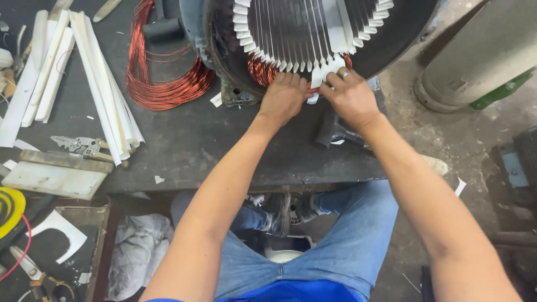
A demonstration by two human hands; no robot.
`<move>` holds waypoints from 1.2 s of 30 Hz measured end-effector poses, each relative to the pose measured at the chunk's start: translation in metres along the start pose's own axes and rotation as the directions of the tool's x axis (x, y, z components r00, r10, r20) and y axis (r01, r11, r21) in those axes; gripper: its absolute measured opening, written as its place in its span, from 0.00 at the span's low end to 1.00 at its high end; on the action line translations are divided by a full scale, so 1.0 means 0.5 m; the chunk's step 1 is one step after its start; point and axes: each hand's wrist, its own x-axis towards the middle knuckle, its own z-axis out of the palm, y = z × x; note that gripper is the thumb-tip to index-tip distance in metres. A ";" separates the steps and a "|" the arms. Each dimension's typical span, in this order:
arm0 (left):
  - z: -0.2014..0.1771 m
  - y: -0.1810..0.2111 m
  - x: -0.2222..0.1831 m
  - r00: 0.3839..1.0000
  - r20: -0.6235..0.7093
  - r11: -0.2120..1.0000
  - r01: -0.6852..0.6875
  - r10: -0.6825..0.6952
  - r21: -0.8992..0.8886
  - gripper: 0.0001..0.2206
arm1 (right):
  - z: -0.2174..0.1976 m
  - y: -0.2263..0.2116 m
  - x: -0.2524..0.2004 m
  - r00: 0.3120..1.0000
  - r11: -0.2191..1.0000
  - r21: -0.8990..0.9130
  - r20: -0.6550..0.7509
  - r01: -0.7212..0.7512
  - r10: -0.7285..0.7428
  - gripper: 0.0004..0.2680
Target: Performing final winding adjustments on an electric motor stator by seating copper coils into slots using a mallet and wedge.
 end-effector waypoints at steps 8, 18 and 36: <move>-0.010 -0.001 0.004 0.998 -0.062 0.999 0.016 -0.018 -0.035 0.18 | -0.009 -0.022 0.007 0.991 0.991 -0.038 -0.045 -0.129 0.127 0.08; -0.032 -0.002 0.019 0.998 0.023 0.996 0.061 -0.060 -0.067 0.21 | -0.029 -0.040 0.004 0.967 0.970 0.099 -0.107 -0.222 0.232 0.07; -0.053 0.012 0.012 0.998 -0.013 0.998 0.057 -0.057 0.007 0.22 | -0.036 -0.065 -0.004 0.935 0.927 0.267 -0.170 -0.262 0.313 0.07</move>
